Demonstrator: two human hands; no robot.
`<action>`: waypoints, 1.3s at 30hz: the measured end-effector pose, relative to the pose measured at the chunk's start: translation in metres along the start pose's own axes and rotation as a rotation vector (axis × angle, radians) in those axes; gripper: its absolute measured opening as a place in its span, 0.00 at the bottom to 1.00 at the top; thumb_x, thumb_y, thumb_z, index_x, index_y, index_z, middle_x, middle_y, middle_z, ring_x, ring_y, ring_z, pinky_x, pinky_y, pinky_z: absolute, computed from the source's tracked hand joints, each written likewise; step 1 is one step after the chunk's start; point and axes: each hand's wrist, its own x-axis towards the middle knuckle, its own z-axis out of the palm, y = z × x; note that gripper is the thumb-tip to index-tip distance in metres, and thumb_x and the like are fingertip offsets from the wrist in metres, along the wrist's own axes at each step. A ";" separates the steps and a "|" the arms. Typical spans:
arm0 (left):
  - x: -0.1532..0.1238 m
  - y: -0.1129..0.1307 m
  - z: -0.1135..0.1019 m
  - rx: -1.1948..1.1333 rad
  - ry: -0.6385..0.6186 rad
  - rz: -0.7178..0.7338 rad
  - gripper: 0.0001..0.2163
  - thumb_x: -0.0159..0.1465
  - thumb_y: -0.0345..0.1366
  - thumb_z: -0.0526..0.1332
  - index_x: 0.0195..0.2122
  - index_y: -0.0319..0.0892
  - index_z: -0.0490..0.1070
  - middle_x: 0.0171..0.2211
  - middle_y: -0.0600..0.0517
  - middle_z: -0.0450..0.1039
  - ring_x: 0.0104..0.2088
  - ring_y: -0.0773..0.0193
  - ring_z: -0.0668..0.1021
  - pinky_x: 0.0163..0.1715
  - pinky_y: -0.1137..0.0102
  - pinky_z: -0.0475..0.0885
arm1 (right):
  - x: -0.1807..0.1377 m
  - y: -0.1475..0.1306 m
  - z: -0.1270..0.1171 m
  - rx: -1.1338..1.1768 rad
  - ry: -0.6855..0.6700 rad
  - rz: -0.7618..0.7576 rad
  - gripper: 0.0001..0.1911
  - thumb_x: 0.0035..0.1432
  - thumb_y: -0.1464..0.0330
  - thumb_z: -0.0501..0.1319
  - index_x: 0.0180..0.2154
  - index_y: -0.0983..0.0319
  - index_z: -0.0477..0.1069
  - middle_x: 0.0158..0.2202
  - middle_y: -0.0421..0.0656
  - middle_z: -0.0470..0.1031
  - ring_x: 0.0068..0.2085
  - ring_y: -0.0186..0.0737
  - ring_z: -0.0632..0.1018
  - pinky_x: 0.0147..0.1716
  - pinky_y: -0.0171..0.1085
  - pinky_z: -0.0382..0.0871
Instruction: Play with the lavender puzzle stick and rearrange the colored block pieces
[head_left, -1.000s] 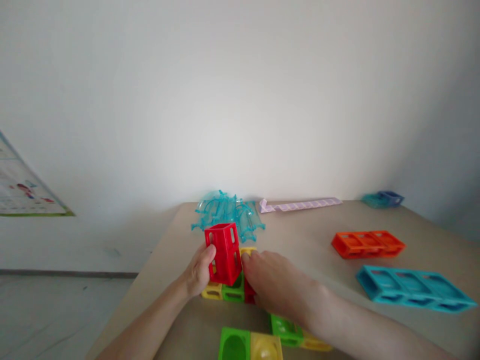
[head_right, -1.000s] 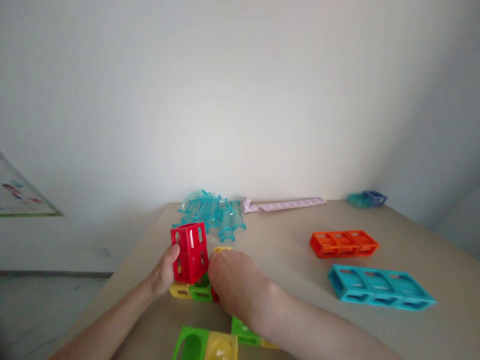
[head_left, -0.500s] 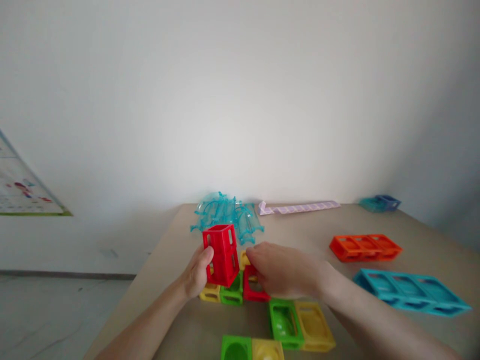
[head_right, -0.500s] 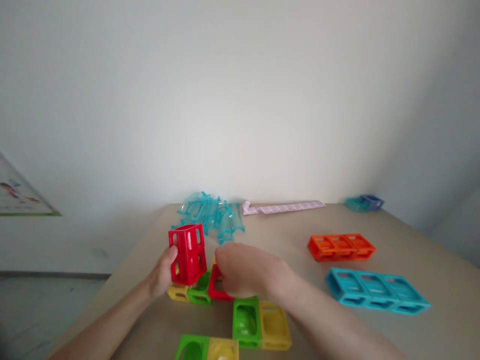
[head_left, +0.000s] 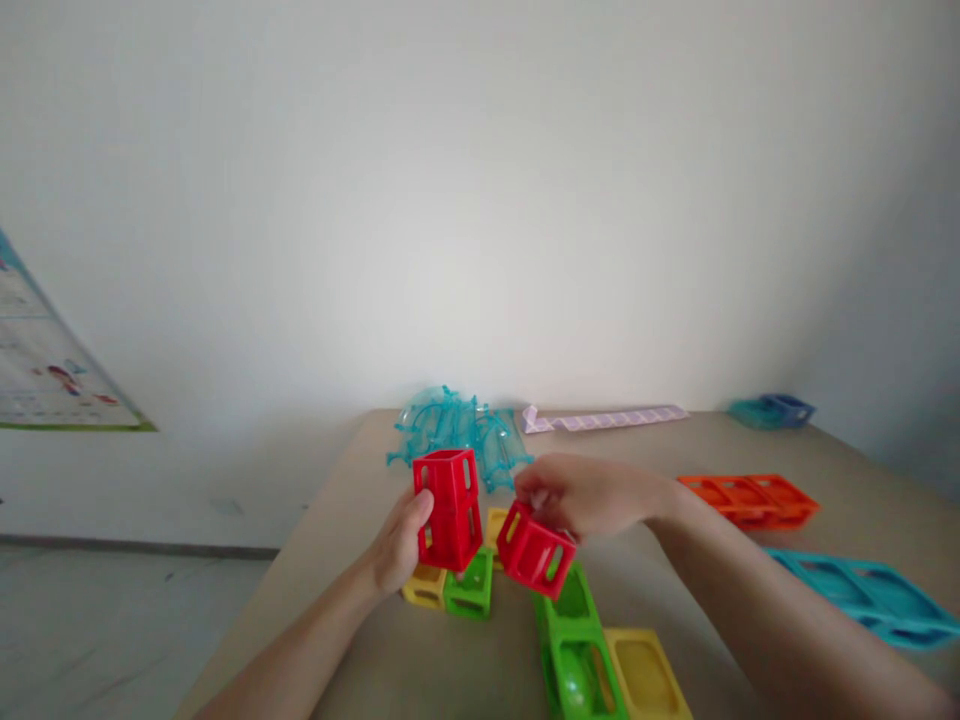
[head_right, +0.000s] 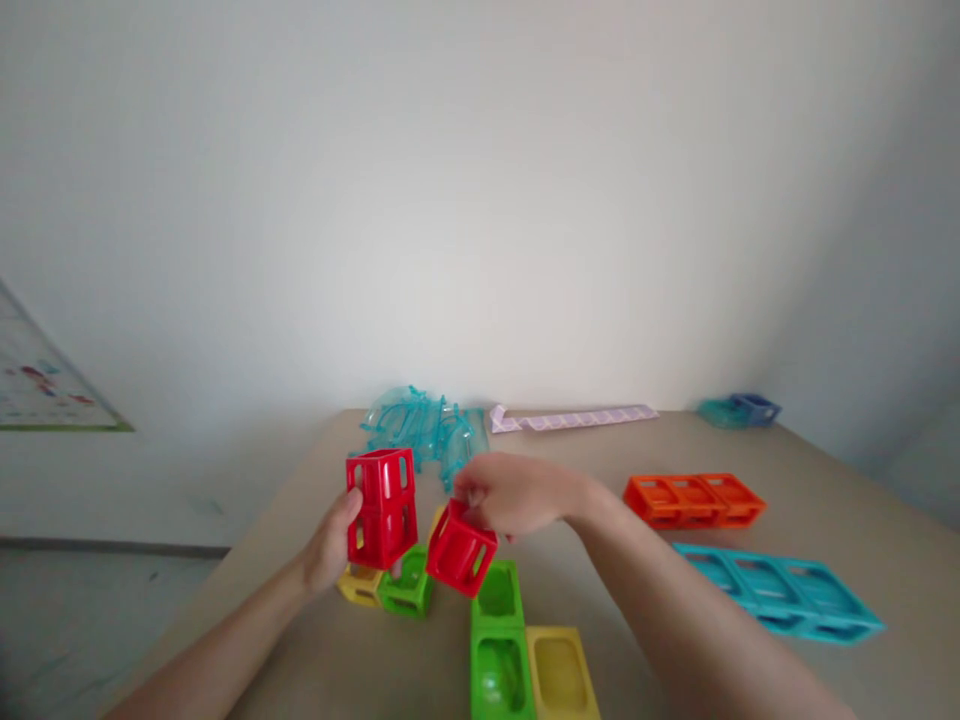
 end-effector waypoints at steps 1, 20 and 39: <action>0.000 0.001 0.000 0.000 0.005 0.012 0.28 0.55 0.60 0.56 0.38 0.37 0.71 0.22 0.48 0.76 0.18 0.59 0.77 0.18 0.68 0.71 | -0.004 0.001 -0.004 0.111 0.008 -0.008 0.07 0.44 0.76 0.54 0.28 0.65 0.69 0.20 0.36 0.68 0.22 0.32 0.72 0.19 0.28 0.62; 0.012 0.005 -0.017 0.258 0.083 0.400 0.23 0.52 0.37 0.68 0.49 0.42 0.69 0.45 0.48 0.75 0.43 0.57 0.77 0.42 0.68 0.72 | 0.015 -0.022 0.012 0.538 0.718 -0.203 0.08 0.53 0.65 0.62 0.30 0.64 0.71 0.25 0.40 0.75 0.25 0.33 0.74 0.24 0.31 0.66; 0.012 0.005 -0.017 0.370 0.205 0.548 0.34 0.45 0.37 0.73 0.52 0.45 0.61 0.50 0.46 0.66 0.48 0.56 0.74 0.47 0.65 0.70 | 0.026 -0.022 0.018 0.745 0.801 -0.131 0.20 0.53 0.59 0.64 0.43 0.63 0.64 0.35 0.44 0.76 0.33 0.40 0.79 0.28 0.39 0.77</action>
